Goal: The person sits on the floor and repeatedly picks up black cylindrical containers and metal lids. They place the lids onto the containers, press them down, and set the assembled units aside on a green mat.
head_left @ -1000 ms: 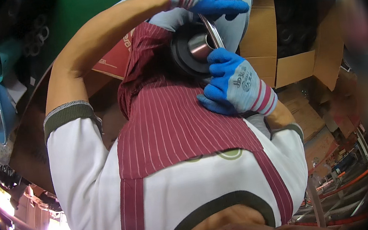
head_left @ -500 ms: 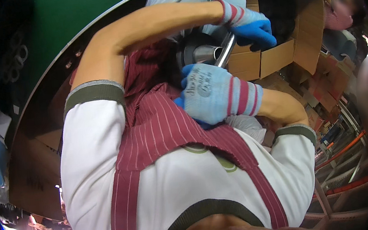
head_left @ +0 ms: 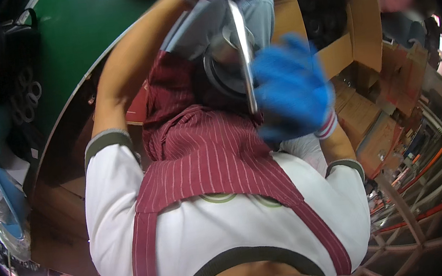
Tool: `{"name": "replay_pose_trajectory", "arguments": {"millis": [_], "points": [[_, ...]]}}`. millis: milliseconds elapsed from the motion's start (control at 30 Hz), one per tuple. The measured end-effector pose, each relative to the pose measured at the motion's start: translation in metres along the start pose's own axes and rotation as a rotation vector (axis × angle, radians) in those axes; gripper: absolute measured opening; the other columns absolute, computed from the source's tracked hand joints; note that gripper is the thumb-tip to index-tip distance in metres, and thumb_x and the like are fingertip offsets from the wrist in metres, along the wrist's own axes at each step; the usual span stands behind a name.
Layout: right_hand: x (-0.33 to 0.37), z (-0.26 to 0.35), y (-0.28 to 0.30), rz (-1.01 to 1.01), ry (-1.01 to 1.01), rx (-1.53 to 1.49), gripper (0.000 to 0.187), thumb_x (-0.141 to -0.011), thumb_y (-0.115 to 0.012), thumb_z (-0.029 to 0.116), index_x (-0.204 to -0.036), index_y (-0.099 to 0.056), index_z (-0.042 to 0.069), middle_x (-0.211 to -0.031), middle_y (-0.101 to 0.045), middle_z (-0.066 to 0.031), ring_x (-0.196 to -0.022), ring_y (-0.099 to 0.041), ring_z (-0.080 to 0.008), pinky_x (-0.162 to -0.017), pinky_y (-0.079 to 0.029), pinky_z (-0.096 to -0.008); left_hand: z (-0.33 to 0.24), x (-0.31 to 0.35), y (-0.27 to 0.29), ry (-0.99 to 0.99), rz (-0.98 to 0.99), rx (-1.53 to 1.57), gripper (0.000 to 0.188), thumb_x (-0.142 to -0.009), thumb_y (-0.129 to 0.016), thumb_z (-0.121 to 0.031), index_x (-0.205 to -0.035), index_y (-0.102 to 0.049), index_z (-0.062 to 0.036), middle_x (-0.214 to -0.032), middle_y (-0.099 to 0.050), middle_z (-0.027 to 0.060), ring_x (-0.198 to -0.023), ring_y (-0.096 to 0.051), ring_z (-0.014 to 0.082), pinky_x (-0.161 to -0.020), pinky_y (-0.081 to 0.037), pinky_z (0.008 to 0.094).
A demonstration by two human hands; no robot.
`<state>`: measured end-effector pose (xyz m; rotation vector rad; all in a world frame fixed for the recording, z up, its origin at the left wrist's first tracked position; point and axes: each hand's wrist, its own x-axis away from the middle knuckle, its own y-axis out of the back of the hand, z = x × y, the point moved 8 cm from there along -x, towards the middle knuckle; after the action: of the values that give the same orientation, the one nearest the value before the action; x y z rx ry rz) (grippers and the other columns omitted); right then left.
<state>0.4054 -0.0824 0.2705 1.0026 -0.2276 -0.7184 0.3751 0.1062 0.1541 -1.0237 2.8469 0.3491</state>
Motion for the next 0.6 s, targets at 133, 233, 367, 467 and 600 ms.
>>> {"name": "replay_pose_trajectory", "arguments": {"millis": [133, 233, 367, 467, 600], "points": [[0.087, -0.067, 0.010, -0.454, -0.332, -0.279, 0.078, -0.086, -0.078, 0.050, -0.145, -0.052, 0.005, -0.146, -0.052, -0.0219, -0.137, -0.050, -0.0394, -0.117, -0.038, -0.0520, 0.092, 0.144, 0.094, 0.235, -0.486, 0.523, 0.034, -0.099, -0.053, -0.034, -0.119, -0.063, -0.0076, -0.101, -0.060, 0.0076, -0.076, -0.057, 0.0201, -0.068, -0.047, 0.0356], [0.098, -0.065, -0.019, -0.438, -0.372, -0.249, 0.088, -0.084, -0.077, 0.059, -0.150, -0.048, 0.009, -0.152, -0.049, -0.0213, -0.143, -0.045, -0.0403, -0.118, -0.034, -0.0560, 0.112, 0.241, 0.088, 0.379, -0.648, 0.854, 0.078, -0.099, -0.043, -0.062, -0.143, -0.046, 0.0024, -0.133, -0.056, 0.0185, -0.112, -0.060, 0.0277, -0.096, -0.049, 0.0378], [0.064, -0.051, -0.065, -0.169, -0.331, 0.085, 0.089, -0.079, -0.074, 0.070, -0.149, -0.052, 0.019, -0.154, -0.049, -0.0152, -0.147, -0.040, -0.0379, -0.118, -0.029, -0.0635, 0.127, 0.366, 0.095, 0.512, -0.926, 0.852, 0.052, -0.101, -0.055, -0.054, -0.124, -0.057, -0.0070, -0.087, -0.051, 0.0013, -0.065, -0.041, 0.0113, -0.056, -0.032, 0.0258], [0.060, -0.055, -0.103, -0.216, -0.253, 0.169, 0.079, -0.084, -0.067, 0.072, -0.145, -0.057, 0.022, -0.155, -0.050, -0.0100, -0.147, -0.041, -0.0351, -0.117, -0.029, -0.0655, 0.121, 0.379, 0.123, 0.546, -1.115, 0.375, 0.029, -0.096, -0.073, -0.035, -0.111, -0.067, -0.0108, -0.063, -0.046, -0.0055, -0.044, -0.037, 0.0065, -0.041, -0.026, 0.0229], [0.068, -0.066, -0.112, -0.305, -0.182, 0.163, 0.076, -0.086, -0.066, 0.070, -0.143, -0.059, 0.020, -0.151, -0.054, -0.0106, -0.143, -0.046, -0.0351, -0.116, -0.032, -0.0647, 0.129, 0.368, 0.150, 0.561, -1.312, 0.109, 0.026, -0.093, -0.078, -0.030, -0.108, -0.070, -0.0102, -0.062, -0.050, -0.0051, -0.044, -0.040, 0.0059, -0.041, -0.028, 0.0236]]}}
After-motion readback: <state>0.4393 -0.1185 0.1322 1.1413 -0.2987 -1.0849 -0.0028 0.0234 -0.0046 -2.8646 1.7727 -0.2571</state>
